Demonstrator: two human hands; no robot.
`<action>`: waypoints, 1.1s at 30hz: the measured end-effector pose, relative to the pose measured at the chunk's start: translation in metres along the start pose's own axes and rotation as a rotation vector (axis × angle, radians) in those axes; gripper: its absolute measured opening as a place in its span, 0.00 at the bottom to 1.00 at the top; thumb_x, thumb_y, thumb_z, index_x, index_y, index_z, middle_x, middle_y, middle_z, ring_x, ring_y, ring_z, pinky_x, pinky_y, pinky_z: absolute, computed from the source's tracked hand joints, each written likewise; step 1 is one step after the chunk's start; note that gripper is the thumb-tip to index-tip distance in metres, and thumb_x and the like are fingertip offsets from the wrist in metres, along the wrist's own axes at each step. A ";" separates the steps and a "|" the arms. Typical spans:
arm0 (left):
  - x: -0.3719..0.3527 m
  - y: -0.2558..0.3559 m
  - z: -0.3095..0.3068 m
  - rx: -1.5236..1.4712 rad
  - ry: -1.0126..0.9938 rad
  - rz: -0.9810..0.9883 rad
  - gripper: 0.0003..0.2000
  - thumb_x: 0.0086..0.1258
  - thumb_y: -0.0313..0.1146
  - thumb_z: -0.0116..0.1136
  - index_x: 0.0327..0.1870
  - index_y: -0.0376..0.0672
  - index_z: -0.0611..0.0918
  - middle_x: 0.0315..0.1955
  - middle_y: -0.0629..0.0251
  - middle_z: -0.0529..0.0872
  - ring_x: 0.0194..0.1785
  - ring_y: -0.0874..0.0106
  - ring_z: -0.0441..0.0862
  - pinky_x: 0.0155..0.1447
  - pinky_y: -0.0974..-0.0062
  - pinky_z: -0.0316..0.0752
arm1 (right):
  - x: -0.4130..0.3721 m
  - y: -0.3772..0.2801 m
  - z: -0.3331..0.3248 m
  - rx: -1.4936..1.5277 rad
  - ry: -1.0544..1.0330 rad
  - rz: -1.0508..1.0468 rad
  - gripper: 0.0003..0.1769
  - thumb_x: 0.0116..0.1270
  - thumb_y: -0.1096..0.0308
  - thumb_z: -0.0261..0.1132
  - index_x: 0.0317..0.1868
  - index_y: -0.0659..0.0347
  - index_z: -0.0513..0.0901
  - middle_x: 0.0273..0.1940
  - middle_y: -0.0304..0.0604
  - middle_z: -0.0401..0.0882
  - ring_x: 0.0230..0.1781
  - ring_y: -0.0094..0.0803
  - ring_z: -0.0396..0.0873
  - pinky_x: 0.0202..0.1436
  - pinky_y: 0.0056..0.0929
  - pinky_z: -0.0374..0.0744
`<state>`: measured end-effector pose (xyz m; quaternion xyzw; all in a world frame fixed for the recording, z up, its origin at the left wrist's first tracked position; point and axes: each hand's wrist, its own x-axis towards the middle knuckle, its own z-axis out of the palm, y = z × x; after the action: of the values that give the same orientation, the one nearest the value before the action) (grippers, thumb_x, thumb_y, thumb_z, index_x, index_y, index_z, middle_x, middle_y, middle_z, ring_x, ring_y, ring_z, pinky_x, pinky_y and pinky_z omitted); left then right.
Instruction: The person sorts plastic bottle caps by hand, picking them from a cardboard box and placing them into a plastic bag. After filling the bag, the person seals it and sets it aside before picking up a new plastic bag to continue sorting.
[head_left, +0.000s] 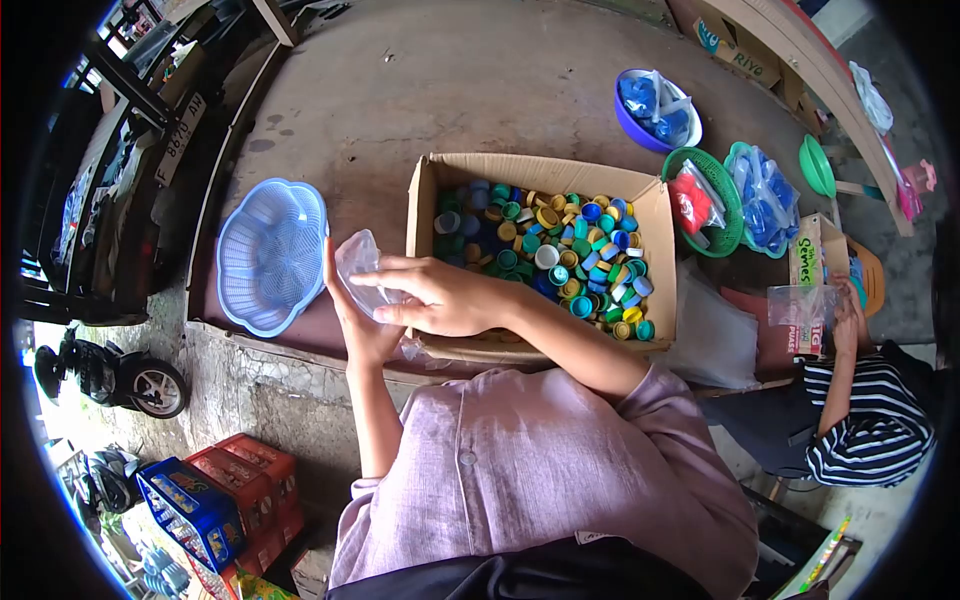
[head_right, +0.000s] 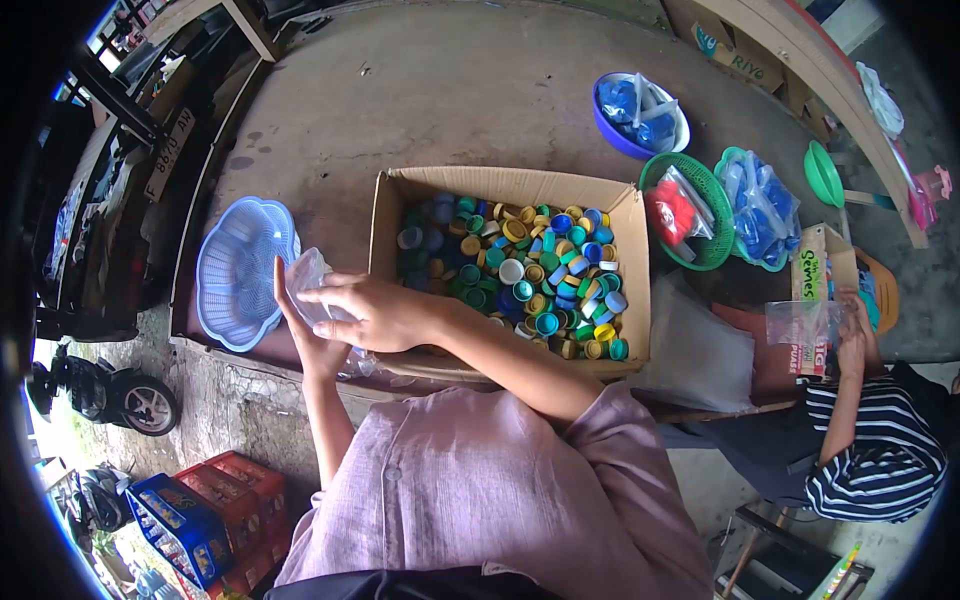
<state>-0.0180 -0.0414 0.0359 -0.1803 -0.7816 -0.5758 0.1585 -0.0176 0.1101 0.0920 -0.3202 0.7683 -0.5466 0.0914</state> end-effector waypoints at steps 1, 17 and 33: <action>0.001 -0.003 0.000 -0.029 0.000 0.000 0.52 0.41 0.33 0.71 0.67 0.38 0.47 0.61 0.48 0.59 0.63 0.57 0.60 0.64 0.59 0.58 | -0.002 0.000 -0.007 0.017 -0.018 -0.030 0.22 0.66 0.63 0.55 0.58 0.63 0.68 0.55 0.55 0.69 0.50 0.40 0.74 0.54 0.30 0.71; -0.005 -0.002 0.059 0.292 0.335 0.263 0.50 0.44 0.23 0.70 0.64 0.32 0.44 0.52 0.46 0.63 0.53 0.56 0.68 0.56 0.61 0.68 | -0.174 0.081 -0.044 -0.779 0.095 0.629 0.11 0.42 0.70 0.65 0.31 0.56 0.84 0.30 0.42 0.76 0.34 0.39 0.77 0.39 0.37 0.75; -0.013 -0.023 0.058 0.337 0.263 0.266 0.47 0.41 0.27 0.72 0.62 0.37 0.51 0.53 0.50 0.66 0.57 0.52 0.61 0.63 0.53 0.51 | -0.171 0.095 -0.030 -0.987 0.088 0.537 0.13 0.43 0.59 0.70 0.30 0.53 0.84 0.39 0.42 0.67 0.46 0.37 0.65 0.49 0.35 0.63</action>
<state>-0.0191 0.0063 -0.0058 -0.1760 -0.8087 -0.4300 0.3608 0.0638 0.2534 -0.0180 -0.0949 0.9905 -0.0928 0.0348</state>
